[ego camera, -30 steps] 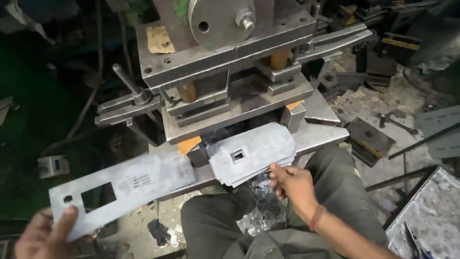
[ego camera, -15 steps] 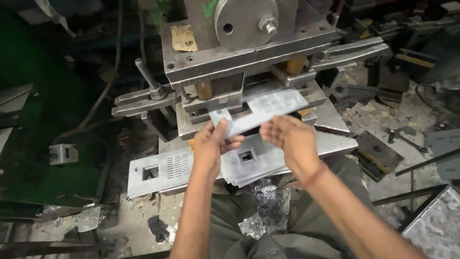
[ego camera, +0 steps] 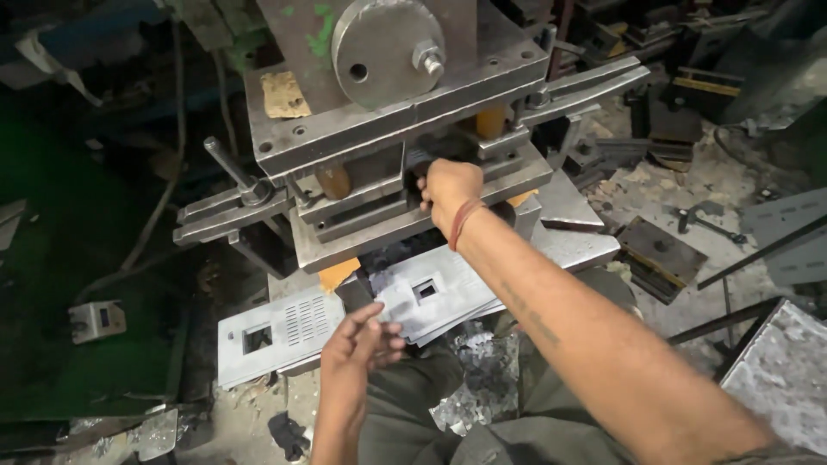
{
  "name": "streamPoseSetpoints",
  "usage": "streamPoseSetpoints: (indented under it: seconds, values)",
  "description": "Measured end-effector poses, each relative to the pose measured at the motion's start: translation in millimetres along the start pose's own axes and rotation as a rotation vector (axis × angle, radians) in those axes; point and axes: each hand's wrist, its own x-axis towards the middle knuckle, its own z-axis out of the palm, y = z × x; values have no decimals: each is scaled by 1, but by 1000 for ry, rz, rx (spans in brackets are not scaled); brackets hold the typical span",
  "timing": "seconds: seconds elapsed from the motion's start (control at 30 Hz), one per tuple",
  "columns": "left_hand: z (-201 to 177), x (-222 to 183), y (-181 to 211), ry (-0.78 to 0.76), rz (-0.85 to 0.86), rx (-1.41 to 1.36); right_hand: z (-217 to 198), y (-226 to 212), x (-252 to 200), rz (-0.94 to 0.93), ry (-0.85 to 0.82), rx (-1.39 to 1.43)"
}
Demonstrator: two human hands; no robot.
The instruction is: Placing metal sheets into a stamping press machine to create vents and stacking the processed parts.
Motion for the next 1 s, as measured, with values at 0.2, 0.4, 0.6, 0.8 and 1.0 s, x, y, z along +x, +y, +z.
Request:
streamPoseSetpoints:
  seconds: [0.2, 0.4, 0.6, 0.8, 1.0]
  values:
    - [-29, -21, 23, 47, 28, 52, -5, -1, -7, -43, -40, -61]
    - [-130, 14, 44, 488, 638, 370, -8, -22, -27, -103, -34, -144]
    - [-265, 71, 15, 729, -178, 1209, -1, -22, -19, -123, -3, -132]
    - [-249, 58, 49, 703, -220, 1468, -3, -29, -22, 28, -26, -35]
    - [-257, 58, 35, 574, -261, 1252, -65, -50, -148, -165, -271, -153]
